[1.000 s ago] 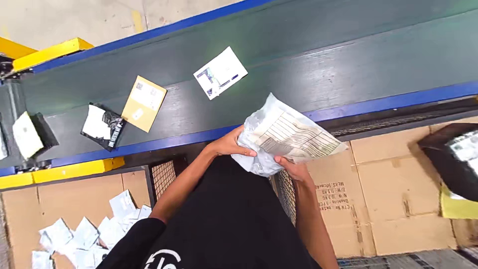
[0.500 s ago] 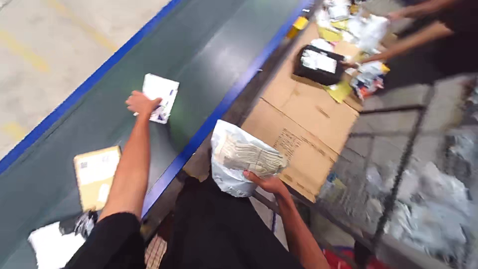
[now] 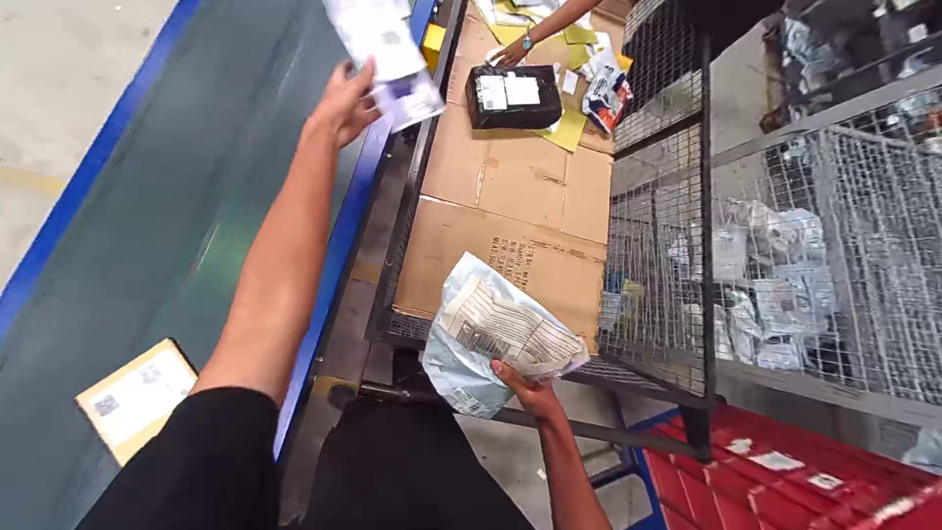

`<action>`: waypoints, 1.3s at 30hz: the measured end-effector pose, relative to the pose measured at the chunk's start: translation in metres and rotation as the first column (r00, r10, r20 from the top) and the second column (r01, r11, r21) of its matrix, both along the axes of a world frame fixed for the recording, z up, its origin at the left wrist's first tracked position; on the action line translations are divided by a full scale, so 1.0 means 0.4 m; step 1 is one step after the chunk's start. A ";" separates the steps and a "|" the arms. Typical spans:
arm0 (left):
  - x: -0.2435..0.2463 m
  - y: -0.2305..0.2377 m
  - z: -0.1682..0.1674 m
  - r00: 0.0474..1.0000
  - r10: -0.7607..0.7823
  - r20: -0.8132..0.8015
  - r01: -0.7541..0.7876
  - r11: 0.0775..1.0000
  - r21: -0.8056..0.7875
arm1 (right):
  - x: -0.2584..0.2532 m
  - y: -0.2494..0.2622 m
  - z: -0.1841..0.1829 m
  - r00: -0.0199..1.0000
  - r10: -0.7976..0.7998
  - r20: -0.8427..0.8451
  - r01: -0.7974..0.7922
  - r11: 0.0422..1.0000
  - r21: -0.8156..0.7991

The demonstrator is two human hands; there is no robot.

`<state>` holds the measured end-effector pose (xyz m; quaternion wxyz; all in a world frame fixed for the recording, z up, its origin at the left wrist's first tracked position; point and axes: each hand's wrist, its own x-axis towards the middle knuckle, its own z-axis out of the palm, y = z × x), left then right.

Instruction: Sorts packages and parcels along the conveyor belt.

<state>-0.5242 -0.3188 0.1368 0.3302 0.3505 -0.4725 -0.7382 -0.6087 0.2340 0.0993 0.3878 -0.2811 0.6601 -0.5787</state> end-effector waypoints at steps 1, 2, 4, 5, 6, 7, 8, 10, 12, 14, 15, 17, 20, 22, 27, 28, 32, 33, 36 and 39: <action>-0.074 0.017 0.016 1.000 -0.020 0.000 0.020 0.998 0.063 | -0.009 0.000 0.004 1.000 -0.026 0.004 0.026 0.999 -0.023; -0.126 0.050 0.020 0.999 -0.043 0.025 0.041 0.995 0.094 | -0.016 0.001 0.005 0.999 -0.048 0.021 0.049 0.998 -0.044; -0.170 0.151 -0.006 0.989 -0.116 0.092 0.114 0.993 0.030 | -0.019 0.005 0.002 0.993 -0.102 0.052 0.105 0.993 -0.045; -0.162 0.202 -0.040 0.978 -0.129 0.165 0.144 0.986 -0.081 | -0.018 0.002 0.003 0.990 -0.130 0.049 0.132 0.991 -0.033; -0.126 0.252 -0.083 0.963 -0.091 0.253 0.148 0.965 -0.217 | -0.012 -0.001 0.003 0.990 -0.135 0.032 0.136 0.991 -0.012; -0.058 0.301 -0.129 0.933 0.004 0.361 0.133 0.926 -0.352 | -0.004 -0.004 0.003 0.993 -0.113 0.017 0.113 0.994 0.006; 0.038 0.348 -0.169 0.879 0.123 0.460 0.110 0.888 -0.448 | 0.005 -0.008 0.002 0.997 -0.081 0.000 0.081 0.997 0.009; 0.286 0.428 -0.217 0.674 0.385 0.631 0.021 0.843 -0.537 | 0.025 -0.025 0.008 0.999 -0.032 -0.013 0.033 0.999 0.025; 0.570 0.476 -0.244 0.344 0.536 0.771 -0.066 0.833 -0.550 | 0.044 -0.040 0.015 1.000 -0.008 -0.004 0.008 0.997 0.080; 0.825 0.479 -0.291 0.083 0.545 0.834 -0.203 0.829 -0.522 | 0.055 -0.053 0.000 0.999 0.043 0.005 -0.043 0.993 0.114; 0.914 0.465 -0.307 -0.005 0.508 0.861 -0.289 0.824 -0.488 | 0.062 -0.066 -0.012 0.997 0.072 0.010 -0.073 0.990 0.123; 0.986 0.438 -0.322 -0.074 0.396 0.915 -0.418 0.821 -0.389 | 0.083 -0.099 -0.030 0.988 0.153 0.014 -0.154 0.983 0.102; 0.926 0.384 -0.326 0.006 0.343 0.939 -0.525 0.801 -0.289 | 0.139 -0.147 -0.026 0.976 0.217 0.009 -0.217 0.974 0.069; 0.879 0.347 -0.321 0.092 0.348 0.933 -0.585 0.777 -0.232 | 0.176 -0.170 -0.011 0.975 0.221 0.012 -0.221 0.975 0.038; 0.837 0.275 -0.299 0.333 0.333 0.882 -0.524 0.843 -0.121 | 0.217 -0.148 0.019 0.982 0.187 0.017 -0.186 0.982 -0.041; 0.853 0.269 -0.295 0.371 0.391 0.842 -0.476 0.859 -0.189 | 0.215 -0.134 0.029 0.986 0.169 0.012 -0.168 0.985 -0.036; 1.024 0.326 -0.183 0.610 0.655 0.446 -0.554 0.755 -0.351 | 0.178 -0.076 0.054 1.000 0.015 0.019 -0.015 1.000 -0.008; 1.082 0.367 -0.157 0.664 0.664 0.345 -0.606 0.747 -0.271 | 0.163 -0.058 0.058 1.000 -0.013 0.013 0.013 1.000 0.009; 1.212 0.483 -0.150 0.703 0.552 0.447 -0.528 0.827 -0.192 | 0.123 -0.049 0.048 0.999 -0.053 0.010 0.053 0.999 -0.001; 1.124 0.532 -0.256 0.570 0.404 0.716 -0.503 0.860 -0.084 | 0.100 -0.057 0.025 0.992 -0.124 0.039 0.123 0.992 0.005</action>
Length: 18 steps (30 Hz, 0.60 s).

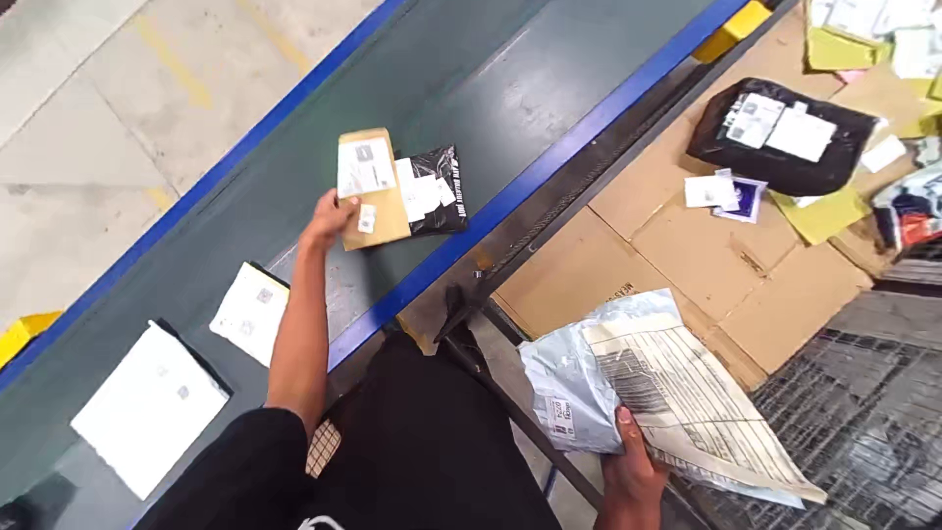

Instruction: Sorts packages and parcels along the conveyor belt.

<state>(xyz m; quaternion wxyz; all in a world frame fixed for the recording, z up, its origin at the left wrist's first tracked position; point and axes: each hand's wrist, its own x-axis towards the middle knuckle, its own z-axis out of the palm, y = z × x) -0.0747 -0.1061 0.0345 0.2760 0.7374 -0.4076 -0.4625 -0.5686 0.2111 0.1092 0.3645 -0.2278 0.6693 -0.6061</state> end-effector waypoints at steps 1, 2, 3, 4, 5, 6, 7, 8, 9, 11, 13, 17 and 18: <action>-0.062 -0.022 -0.040 0.993 0.042 0.107 -0.042 0.999 -0.003 | -0.006 -0.004 -0.009 1.000 -0.017 0.015 0.017 1.000 -0.007; -0.132 -0.059 -0.069 0.976 0.076 0.205 -0.067 0.997 -0.049 | -0.009 -0.004 -0.014 0.999 -0.026 0.029 0.026 1.000 -0.014; -0.218 -0.104 -0.082 0.956 0.082 0.282 -0.057 0.994 -0.098 | -0.014 0.002 -0.013 0.999 -0.026 0.038 0.027 0.999 -0.019; -0.315 -0.163 -0.077 0.938 0.053 0.342 -0.012 0.993 -0.121 | -0.017 0.013 -0.010 0.999 -0.021 0.042 0.022 1.000 -0.021; -0.431 -0.247 -0.069 0.921 -0.007 0.390 0.062 0.990 -0.128 | -0.018 0.025 -0.004 0.999 -0.034 0.037 0.035 0.999 -0.013; -0.570 -0.329 -0.068 0.916 -0.095 0.390 0.161 0.977 -0.139 | -0.019 0.042 0.009 0.997 -0.074 0.021 0.074 0.997 0.015; -0.726 -0.395 -0.071 0.918 -0.196 0.344 0.266 0.950 -0.167 | -0.021 0.058 0.022 0.993 -0.117 0.006 0.116 0.992 0.041; -0.891 -0.442 -0.073 0.921 -0.297 0.251 0.351 0.913 -0.208 | -0.018 0.070 0.029 0.987 -0.159 0.001 0.158 0.986 0.057; -1.057 -0.454 -0.071 0.915 -0.400 0.045 0.398 0.881 -0.257 | -0.014 0.081 0.038 0.980 -0.198 -0.007 0.198 0.978 0.072; -1.320 -0.392 -0.018 0.729 -0.506 -0.462 0.396 0.861 -0.319 | -0.017 0.101 0.059 0.974 -0.223 -0.040 0.226 0.970 0.090; -1.424 -0.276 0.079 0.609 -0.612 -0.505 0.367 0.782 -0.504 | -0.020 0.111 0.075 0.974 -0.221 -0.043 0.224 0.970 0.098; -1.204 -0.087 0.120 0.740 -0.672 -0.004 0.502 0.557 -0.662 | -0.062 0.094 0.056 0.999 0.026 0.032 -0.028 0.996 0.084; -1.068 -0.050 0.102 0.824 -0.553 0.122 0.494 0.596 -0.632 | -0.066 0.074 0.049 0.997 0.068 0.048 -0.072 0.994 0.082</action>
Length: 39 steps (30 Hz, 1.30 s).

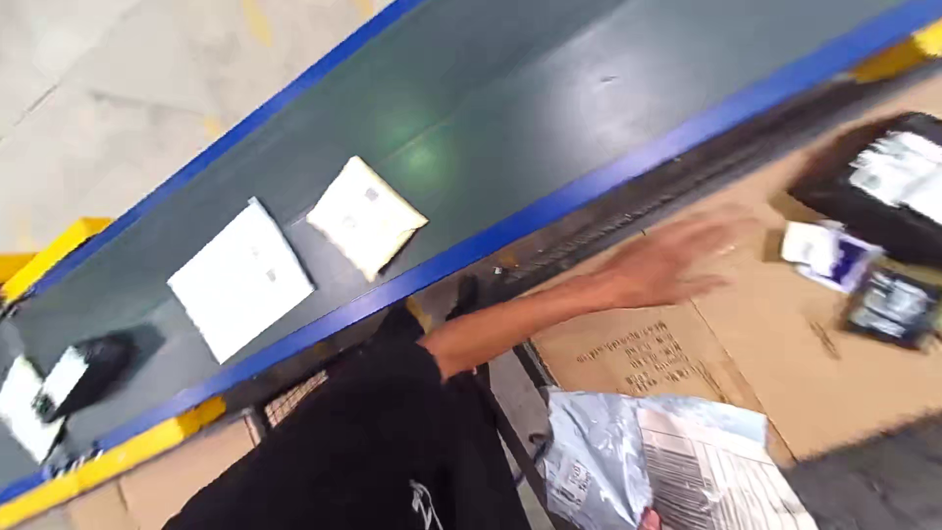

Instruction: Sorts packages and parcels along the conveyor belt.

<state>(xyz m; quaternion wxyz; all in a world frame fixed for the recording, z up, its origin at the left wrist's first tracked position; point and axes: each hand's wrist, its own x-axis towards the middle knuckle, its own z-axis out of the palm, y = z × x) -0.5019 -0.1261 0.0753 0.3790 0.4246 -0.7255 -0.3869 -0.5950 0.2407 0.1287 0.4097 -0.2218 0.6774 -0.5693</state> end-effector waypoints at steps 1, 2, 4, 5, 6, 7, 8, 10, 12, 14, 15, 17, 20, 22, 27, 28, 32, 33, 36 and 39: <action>0.157 0.039 -0.029 0.976 0.185 0.117 -0.181 0.982 -0.047 | 0.002 -0.022 -0.003 1.000 0.025 -0.003 -0.025 1.000 0.006; 0.327 0.080 -0.069 0.892 0.389 0.233 -0.375 0.921 -0.102 | -0.001 -0.045 -0.008 0.998 0.056 -0.009 -0.055 0.998 0.008; 0.668 0.170 -0.167 0.582 0.626 0.520 -0.646 0.744 -0.172 | 0.005 -0.093 -0.034 0.997 0.083 -0.007 -0.082 0.996 0.036; 0.793 0.210 -0.206 0.440 0.636 0.634 -0.721 0.671 -0.172 | 0.017 -0.118 -0.041 0.997 0.082 -0.003 -0.082 0.994 0.068; 0.866 0.231 -0.239 0.348 0.609 0.713 -0.767 0.622 -0.157 | 0.034 -0.149 -0.040 0.997 0.079 -0.002 -0.079 0.993 0.092; 0.887 0.229 -0.262 0.312 0.582 0.751 -0.793 0.595 -0.131 | 0.057 -0.176 -0.036 0.997 0.071 -0.001 -0.070 0.992 0.103; 0.871 0.200 -0.280 0.296 0.584 0.756 -0.800 0.584 -0.139 | 0.087 -0.197 -0.029 0.998 0.068 -0.001 -0.068 0.992 0.103; 0.745 0.088 -0.297 0.358 0.636 0.684 -0.769 0.617 -0.171 | 0.134 -0.189 -0.010 0.998 0.069 -0.007 -0.068 0.993 0.092; 0.512 -0.047 -0.281 0.618 0.577 0.534 -0.631 0.769 -0.101 | 0.152 -0.155 0.012 0.991 0.134 -0.022 -0.132 0.989 0.071; 0.277 -0.110 -0.209 0.946 0.118 0.301 -0.161 0.979 0.122 | 0.170 -0.122 0.031 0.978 0.204 -0.051 -0.201 0.978 0.050; 0.179 -0.115 -0.159 0.979 -0.153 0.136 0.126 0.974 0.189 | 0.188 -0.108 0.053 0.978 0.198 -0.067 -0.195 0.979 0.051; 0.102 -0.106 -0.023 0.921 -0.247 -0.302 0.300 0.943 0.141 | 0.244 -0.115 0.092 0.985 0.140 -0.097 -0.134 0.989 0.067; 0.335 -0.009 0.093 0.901 0.101 -0.421 -0.118 0.993 -0.015 | 0.306 -0.115 0.085 0.989 0.137 -0.059 -0.133 0.989 0.071; 0.629 0.106 0.024 0.873 0.487 -0.037 -0.488 0.868 -0.093 | 0.325 -0.129 0.080 0.985 0.166 -0.045 -0.163 0.985 0.064; 1.214 0.463 -0.271 0.264 0.620 0.739 -0.870 0.484 -0.095 | 0.363 -0.175 0.052 0.989 0.131 -0.062 -0.124 0.987 0.104; 1.227 0.483 -0.285 0.246 0.576 0.779 -0.853 0.511 -0.108 | 0.377 -0.181 0.052 0.990 0.127 -0.061 -0.120 0.986 0.113; 1.028 0.256 -0.293 0.362 0.576 0.733 -0.776 0.622 -0.106 | 0.369 -0.155 0.071 0.998 -0.050 -0.046 0.054 0.995 0.084; 0.944 0.148 -0.296 0.409 0.593 0.694 -0.761 0.641 -0.099 | 0.360 -0.140 0.075 0.994 -0.104 -0.040 0.106 0.992 0.064; 0.573 -0.155 -0.313 0.603 0.550 0.578 -0.608 0.786 -0.113 | 0.352 -0.081 0.091 0.968 -0.246 -0.041 0.246 0.969 -0.007; 0.106 -0.287 -0.253 0.946 0.008 0.325 -0.023 0.999 0.043 | 0.355 -0.039 0.104 0.939 -0.341 -0.050 0.340 0.940 -0.032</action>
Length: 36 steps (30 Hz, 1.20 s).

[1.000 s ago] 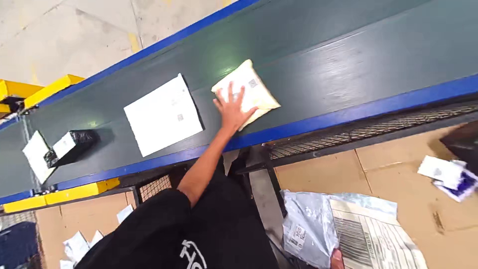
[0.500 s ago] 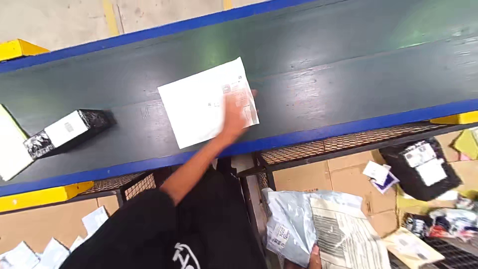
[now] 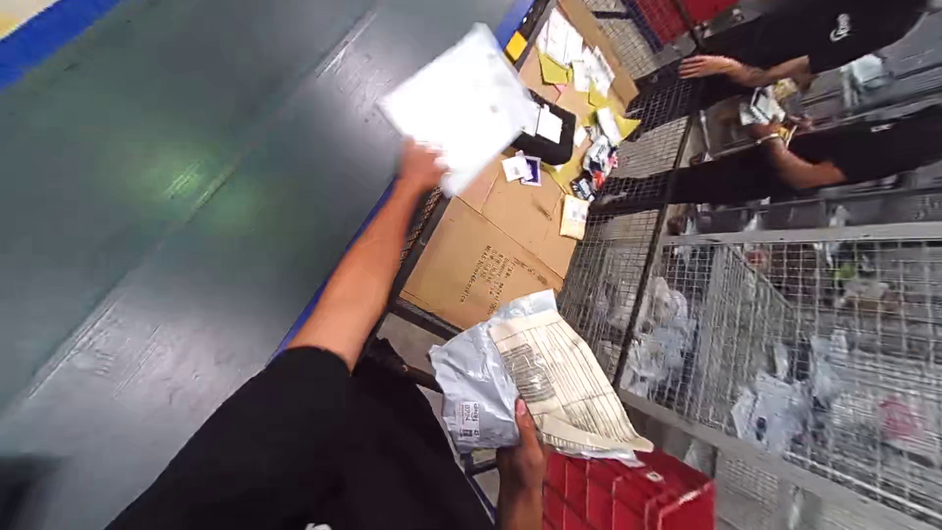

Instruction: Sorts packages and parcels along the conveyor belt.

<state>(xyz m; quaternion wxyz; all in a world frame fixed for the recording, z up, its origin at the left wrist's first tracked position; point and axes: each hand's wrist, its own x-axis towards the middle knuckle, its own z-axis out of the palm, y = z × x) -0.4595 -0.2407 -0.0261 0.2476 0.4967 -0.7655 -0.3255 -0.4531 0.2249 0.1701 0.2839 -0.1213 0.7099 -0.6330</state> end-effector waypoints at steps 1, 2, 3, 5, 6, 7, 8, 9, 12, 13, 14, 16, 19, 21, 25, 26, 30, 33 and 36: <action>-0.136 0.002 0.064 0.968 -0.209 -0.138 0.218 0.975 0.053 | -0.005 0.006 0.002 1.000 -0.016 0.002 0.016 1.000 -0.001; -0.237 0.034 0.148 0.898 -0.318 -0.304 0.349 0.936 0.054 | -0.011 0.008 0.004 1.000 -0.022 0.007 0.022 1.000 -0.005; -0.296 0.094 0.246 0.810 -0.358 -0.465 0.416 0.909 0.026 | -0.016 0.009 0.005 1.000 -0.020 0.016 0.020 1.000 -0.003; -0.291 0.232 0.411 0.627 -0.438 -0.644 0.528 0.847 -0.063 | -0.027 -0.018 -0.002 0.999 0.019 0.030 -0.020 1.000 0.006; -0.247 0.302 0.442 0.572 -0.498 -0.652 0.576 0.809 -0.112 | -0.029 -0.031 -0.003 0.998 0.051 0.029 -0.052 0.998 0.024; -0.184 0.361 0.431 0.569 -0.536 -0.624 0.591 0.794 -0.143 | -0.030 -0.043 0.001 0.992 0.123 0.028 -0.124 0.991 0.050; -0.100 0.407 0.388 0.626 -0.538 -0.564 0.575 0.807 -0.132 | -0.029 -0.057 0.003 0.977 0.212 0.038 -0.214 0.974 0.074; -0.004 0.440 0.326 0.718 -0.484 -0.501 0.512 0.854 -0.091 | -0.029 -0.075 0.001 0.955 0.293 0.053 -0.296 0.950 0.096; 0.375 0.520 0.147 0.944 0.006 -0.331 0.020 0.997 0.077 | -0.039 -0.135 -0.042 0.875 0.469 0.123 -0.483 0.863 0.147; 0.521 0.556 0.120 0.947 0.224 -0.231 -0.213 0.974 0.071 | -0.038 -0.154 -0.062 0.844 0.517 0.143 -0.536 0.828 0.165; 0.664 0.600 0.108 0.898 0.426 -0.112 -0.426 0.905 0.025 | -0.034 -0.171 -0.077 0.819 0.551 0.157 -0.573 0.800 0.178; 0.927 0.688 0.117 0.741 0.666 0.080 -0.662 0.746 -0.072 | -0.005 -0.211 -0.087 0.799 0.589 0.120 -0.601 0.787 0.140; 1.147 0.806 0.170 0.698 0.691 0.189 -0.680 0.722 -0.125 | 0.050 -0.261 -0.082 0.773 0.629 0.082 -0.634 0.771 0.059; 1.170 0.849 0.206 0.643 0.745 0.176 -0.711 0.666 -0.224 | 0.070 -0.267 -0.070 0.768 0.637 0.073 -0.639 0.769 0.014; 1.257 0.879 0.227 0.353 0.866 0.355 -0.918 0.394 -0.050 | 0.062 -0.247 -0.069 0.759 0.650 0.047 -0.649 0.760 -0.042; 1.271 0.880 0.213 0.377 0.842 0.386 -0.925 0.360 0.119 | 0.056 -0.238 -0.069 0.761 0.646 0.051 -0.645 0.763 -0.042; 1.130 0.821 0.181 0.631 0.754 0.182 -0.771 0.582 0.259 | 0.048 -0.188 -0.050 0.816 0.576 0.059 -0.576 0.817 -0.015; 0.984 0.751 0.176 0.592 0.791 0.154 -0.806 0.576 0.136 | 0.008 -0.147 -0.067 0.896 0.432 0.104 -0.424 0.901 -0.088; 0.919 0.660 0.243 0.679 0.669 0.301 -0.733 0.637 0.238 | -0.033 -0.102 -0.089 0.942 0.302 0.147 -0.282 0.949 -0.140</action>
